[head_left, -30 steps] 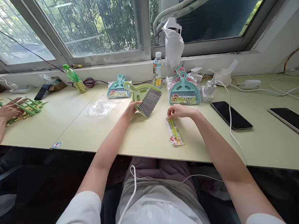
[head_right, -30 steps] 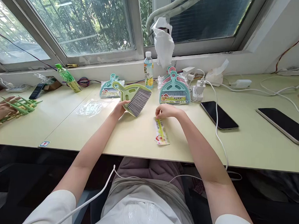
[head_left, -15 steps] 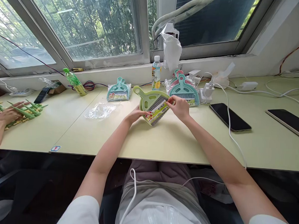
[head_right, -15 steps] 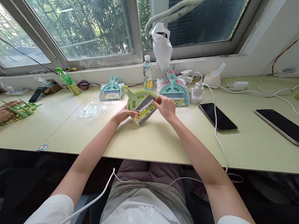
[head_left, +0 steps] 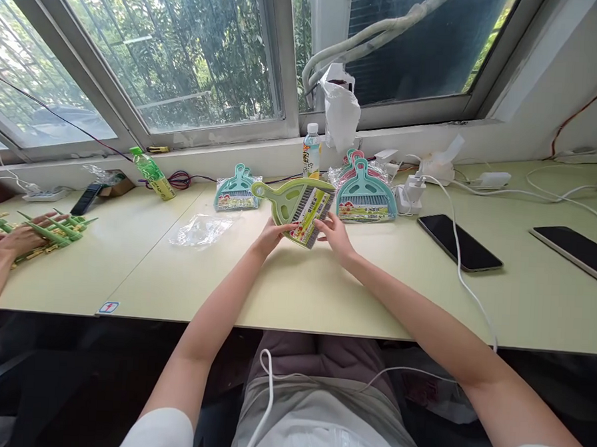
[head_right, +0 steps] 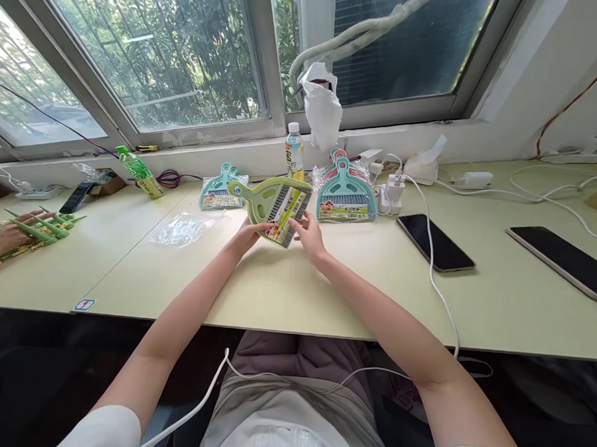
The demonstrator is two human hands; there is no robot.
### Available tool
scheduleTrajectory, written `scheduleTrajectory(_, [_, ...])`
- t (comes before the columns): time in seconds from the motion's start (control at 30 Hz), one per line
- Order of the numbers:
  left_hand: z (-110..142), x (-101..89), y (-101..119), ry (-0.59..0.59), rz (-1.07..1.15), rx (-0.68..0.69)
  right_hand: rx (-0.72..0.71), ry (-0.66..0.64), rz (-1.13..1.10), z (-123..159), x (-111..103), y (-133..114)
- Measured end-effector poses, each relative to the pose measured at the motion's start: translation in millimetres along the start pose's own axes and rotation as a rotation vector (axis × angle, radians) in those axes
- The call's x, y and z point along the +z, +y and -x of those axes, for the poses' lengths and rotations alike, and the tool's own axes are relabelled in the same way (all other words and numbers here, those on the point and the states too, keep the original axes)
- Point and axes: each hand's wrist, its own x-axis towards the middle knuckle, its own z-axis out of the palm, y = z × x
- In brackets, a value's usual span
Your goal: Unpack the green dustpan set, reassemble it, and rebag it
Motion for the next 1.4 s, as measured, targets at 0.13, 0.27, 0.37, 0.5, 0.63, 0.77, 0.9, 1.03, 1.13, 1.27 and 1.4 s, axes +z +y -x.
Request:
scheduleTrajectory(0.13, [1.3, 11.5, -4.0, 0.005, -0.030, -0.043, 0.088, 0.097, -0.082, 0.5, 3.2, 6.7])
scheduleTrajectory(0.27, [-1.2, 20.2, -15.0, 0.122, -0.046, -0.056, 0.127, 0.187, -0.065, -4.8, -4.0, 11.9])
scheduleTrajectory(0.37, [-3.6, 21.3, -21.3, 0.256, -0.029, -0.027, 0.118, 0.162, -0.082, -5.8, -4.4, 12.4])
scheduleTrajectory(0.5, [-4.7, 20.3, -21.2, 0.266, -0.023, -0.029, 0.135, 0.147, -0.099, -4.9, -2.3, 9.1])
scheduleTrajectory(0.63, [-4.2, 20.4, -18.0, 0.211, -0.009, -0.050, 0.137, 0.143, -0.112, -5.8, -3.5, 7.7])
scheduleTrajectory(0.77, [-5.2, 19.8, -18.7, 0.200, -0.023, -0.002, 0.127, 0.123, -0.099, -6.9, -4.9, 9.2])
scheduleTrajectory(0.9, [-6.2, 18.6, -19.8, 0.191, -0.031, 0.000, 0.120, 0.111, -0.100, -6.2, -5.2, 10.3])
scheduleTrajectory(1.03, [-6.8, 17.7, -19.8, 0.194, -0.034, 0.011, 0.103, 0.106, -0.075, -5.5, -5.6, 11.4])
scheduleTrajectory(1.13, [-8.6, 16.1, -21.2, 0.199, -0.042, 0.052, 0.101, 0.113, -0.051, -5.8, -5.6, 12.6])
scheduleTrajectory(1.27, [-12.4, 13.3, -24.6, 0.193, -0.060, 0.099, 0.103, 0.128, -0.052, -6.1, -5.3, 13.2])
scheduleTrajectory(1.4, [-14.0, 11.4, -26.5, 0.172, -0.062, 0.090, 0.104, 0.131, -0.060, -6.2, -5.2, 12.9])
